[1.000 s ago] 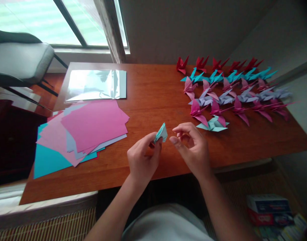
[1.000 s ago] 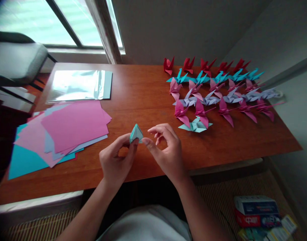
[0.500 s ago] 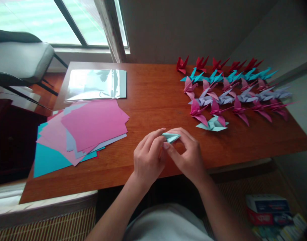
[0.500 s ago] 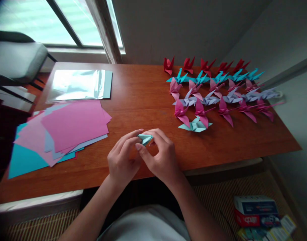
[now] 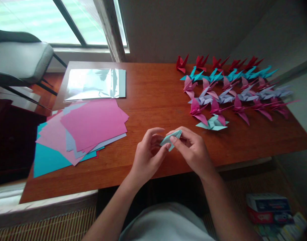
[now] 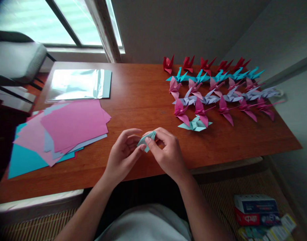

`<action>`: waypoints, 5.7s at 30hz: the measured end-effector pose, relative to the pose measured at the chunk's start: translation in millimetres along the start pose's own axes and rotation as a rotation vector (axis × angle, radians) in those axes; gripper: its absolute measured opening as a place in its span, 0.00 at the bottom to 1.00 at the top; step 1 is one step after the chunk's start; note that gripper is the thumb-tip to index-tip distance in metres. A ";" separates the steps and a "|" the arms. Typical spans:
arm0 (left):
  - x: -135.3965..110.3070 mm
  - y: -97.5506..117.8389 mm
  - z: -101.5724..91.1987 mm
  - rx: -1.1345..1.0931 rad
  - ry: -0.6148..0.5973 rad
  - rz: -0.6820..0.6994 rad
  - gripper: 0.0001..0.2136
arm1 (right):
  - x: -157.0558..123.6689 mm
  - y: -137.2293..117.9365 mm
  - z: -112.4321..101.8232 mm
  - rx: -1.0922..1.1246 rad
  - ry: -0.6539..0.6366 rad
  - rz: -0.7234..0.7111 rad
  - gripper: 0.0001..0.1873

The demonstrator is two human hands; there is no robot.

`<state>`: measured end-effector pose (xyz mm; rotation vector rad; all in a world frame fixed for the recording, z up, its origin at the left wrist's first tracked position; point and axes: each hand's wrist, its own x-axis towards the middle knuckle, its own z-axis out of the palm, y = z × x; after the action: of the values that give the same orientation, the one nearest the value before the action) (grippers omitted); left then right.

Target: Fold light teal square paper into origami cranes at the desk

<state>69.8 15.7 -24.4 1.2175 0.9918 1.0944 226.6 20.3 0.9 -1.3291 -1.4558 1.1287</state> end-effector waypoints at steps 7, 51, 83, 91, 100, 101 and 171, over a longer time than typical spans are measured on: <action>5.6 10.1 -8.9 -0.261 -0.200 -0.240 0.10 | -3.7 -3.8 -5.9 0.062 -0.064 0.048 0.09; -3.5 4.1 -5.8 0.418 0.169 0.258 0.02 | 2.1 -11.5 -18.0 0.081 0.080 -0.050 0.02; 1.9 10.5 -4.2 -0.159 0.031 -0.171 0.10 | 7.5 -5.9 -4.6 0.087 0.160 -0.103 0.05; 1.6 9.4 -3.8 -0.168 0.019 -0.180 0.09 | 7.1 -8.0 -4.3 -0.011 0.190 -0.147 0.07; 2.7 13.4 -5.3 -0.190 0.029 -0.202 0.11 | 12.1 -3.5 -8.7 0.188 0.127 -0.096 0.07; 2.8 13.5 -5.1 -0.187 0.031 -0.203 0.12 | 12.0 -5.1 -9.4 0.176 0.127 -0.085 0.06; 2.1 5.9 -4.9 -0.048 -0.019 -0.117 0.07 | 0.7 9.8 -7.1 0.238 -0.012 0.070 0.03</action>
<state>64.9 18.9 -19.1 1.1155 1.0037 1.0076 235.7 21.8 -6.9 -1.2150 -1.2473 1.3128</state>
